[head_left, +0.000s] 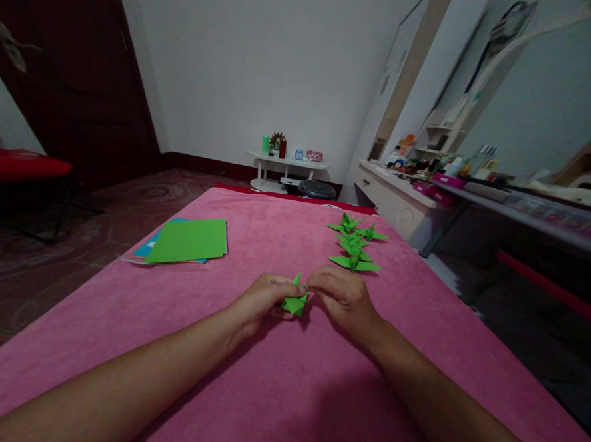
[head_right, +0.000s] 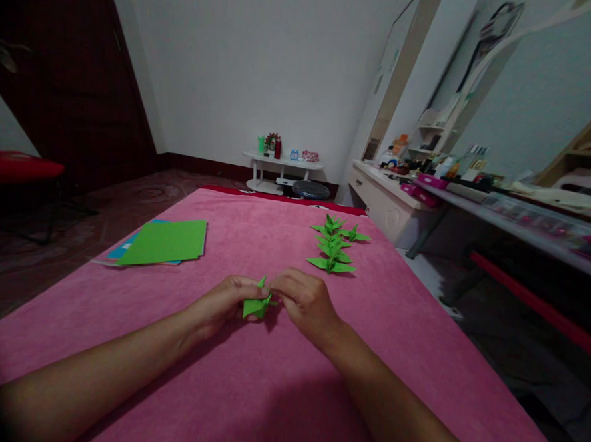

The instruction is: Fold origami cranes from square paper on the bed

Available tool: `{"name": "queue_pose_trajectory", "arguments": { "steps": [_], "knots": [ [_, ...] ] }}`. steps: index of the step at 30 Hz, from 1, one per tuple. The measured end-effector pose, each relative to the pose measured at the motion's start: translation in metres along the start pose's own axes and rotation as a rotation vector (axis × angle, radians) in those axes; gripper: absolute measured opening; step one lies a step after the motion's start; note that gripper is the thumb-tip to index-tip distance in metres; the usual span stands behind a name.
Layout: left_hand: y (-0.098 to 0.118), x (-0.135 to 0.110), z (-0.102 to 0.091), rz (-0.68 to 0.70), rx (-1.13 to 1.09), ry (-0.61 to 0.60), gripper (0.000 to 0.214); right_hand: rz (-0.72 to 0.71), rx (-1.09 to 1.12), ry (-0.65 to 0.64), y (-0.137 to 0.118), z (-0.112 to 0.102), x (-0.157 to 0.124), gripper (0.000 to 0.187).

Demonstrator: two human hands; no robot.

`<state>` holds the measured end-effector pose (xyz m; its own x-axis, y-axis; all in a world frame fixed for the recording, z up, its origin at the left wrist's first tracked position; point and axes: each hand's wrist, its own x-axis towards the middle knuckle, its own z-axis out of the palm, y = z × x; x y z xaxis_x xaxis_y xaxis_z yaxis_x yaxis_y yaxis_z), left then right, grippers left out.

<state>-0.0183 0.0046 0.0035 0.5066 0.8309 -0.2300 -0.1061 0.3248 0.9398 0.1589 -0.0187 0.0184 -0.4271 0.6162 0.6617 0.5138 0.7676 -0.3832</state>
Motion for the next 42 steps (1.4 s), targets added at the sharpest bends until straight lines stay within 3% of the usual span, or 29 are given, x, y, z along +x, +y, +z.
{"name": "queue_pose_trajectory", "arguments": {
  "steps": [10,17,22,27,30,34,42],
  "knots": [
    [0.004,-0.004,0.003,-0.042,-0.074,0.024,0.023,-0.176,-0.179,-0.040,0.010,0.000,-0.008,0.029],
    [0.009,-0.007,0.004,-0.090,-0.212,-0.103,0.016,-0.237,-0.129,0.005,0.012,-0.003,-0.010,0.029],
    [0.008,-0.008,0.003,-0.083,-0.244,-0.130,0.017,-0.241,-0.097,0.012,0.013,-0.001,-0.012,0.033],
    [0.006,-0.005,0.002,0.117,-0.127,-0.081,0.017,-0.043,0.083,0.087,0.004,0.002,-0.009,0.025],
    [0.005,0.000,-0.002,0.355,0.081,-0.068,0.015,0.173,0.219,0.106,-0.004,0.002,-0.003,0.012],
    [0.007,0.003,-0.008,0.625,0.396,-0.032,0.014,0.401,0.337,0.090,-0.007,0.001,0.004,0.010],
    [0.009,-0.001,-0.007,0.696,0.542,0.044,0.010,0.373,0.217,0.040,-0.009,0.002,0.008,0.006]
  ]
}}
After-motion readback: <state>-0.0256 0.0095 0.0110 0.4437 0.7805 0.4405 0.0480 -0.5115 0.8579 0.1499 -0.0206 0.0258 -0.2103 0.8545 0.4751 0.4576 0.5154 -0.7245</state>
